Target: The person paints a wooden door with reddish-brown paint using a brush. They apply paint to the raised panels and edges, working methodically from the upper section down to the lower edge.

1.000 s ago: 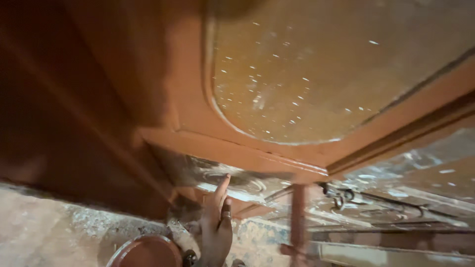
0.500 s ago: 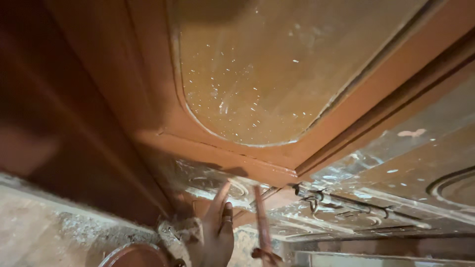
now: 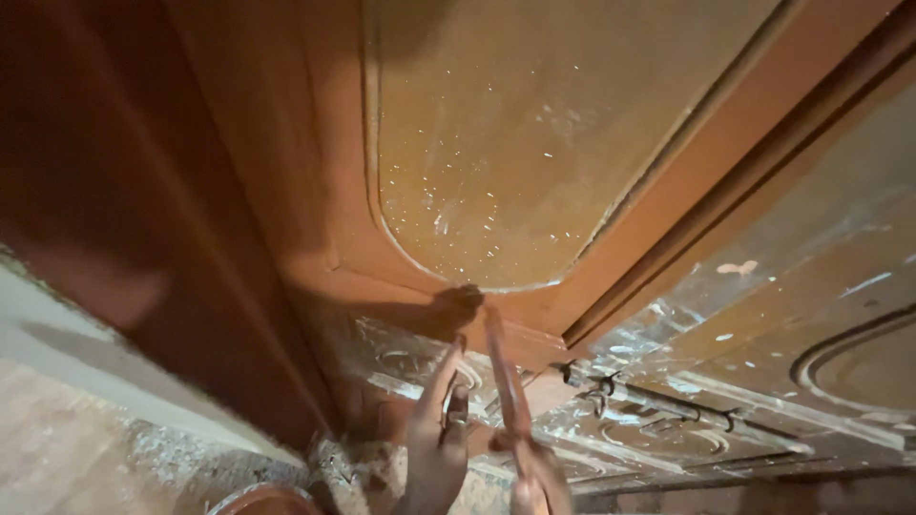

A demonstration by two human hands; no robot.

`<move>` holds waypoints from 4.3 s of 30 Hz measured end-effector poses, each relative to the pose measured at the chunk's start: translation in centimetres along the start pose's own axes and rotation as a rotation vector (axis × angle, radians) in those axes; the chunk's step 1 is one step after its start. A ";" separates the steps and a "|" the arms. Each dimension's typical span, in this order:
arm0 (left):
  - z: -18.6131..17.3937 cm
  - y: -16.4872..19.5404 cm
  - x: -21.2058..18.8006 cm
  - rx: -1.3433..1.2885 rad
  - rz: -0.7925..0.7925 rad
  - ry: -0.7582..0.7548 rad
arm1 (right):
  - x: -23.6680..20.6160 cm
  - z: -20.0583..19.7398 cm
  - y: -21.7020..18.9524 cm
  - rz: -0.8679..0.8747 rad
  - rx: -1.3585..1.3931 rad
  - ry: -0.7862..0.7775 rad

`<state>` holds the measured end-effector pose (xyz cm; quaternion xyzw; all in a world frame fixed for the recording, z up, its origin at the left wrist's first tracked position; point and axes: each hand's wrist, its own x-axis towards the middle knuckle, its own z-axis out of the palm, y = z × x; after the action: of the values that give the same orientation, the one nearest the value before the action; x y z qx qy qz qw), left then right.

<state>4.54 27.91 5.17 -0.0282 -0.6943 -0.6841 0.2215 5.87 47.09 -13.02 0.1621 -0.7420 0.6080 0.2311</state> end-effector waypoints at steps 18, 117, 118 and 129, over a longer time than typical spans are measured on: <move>-2.0 0.3 0.7 -0.287 -0.034 -0.004 | 2.3 -1.0 -4.1 -0.108 -0.093 0.252; -3.0 6.7 7.4 -0.160 0.111 -0.147 | 10.1 4.0 -7.0 0.034 0.021 -0.205; -3.2 6.5 7.4 -0.172 0.070 -0.144 | 9.9 4.8 -6.4 0.045 0.029 -0.220; -4.8 6.1 8.0 -0.301 -0.128 -0.189 | 10.4 -1.1 -7.8 -0.057 0.068 -0.174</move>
<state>0.70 21.57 13.52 -0.0809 -0.6024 -0.7872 0.1046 1.35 46.92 -0.75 0.2429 -0.7334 0.6096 0.1773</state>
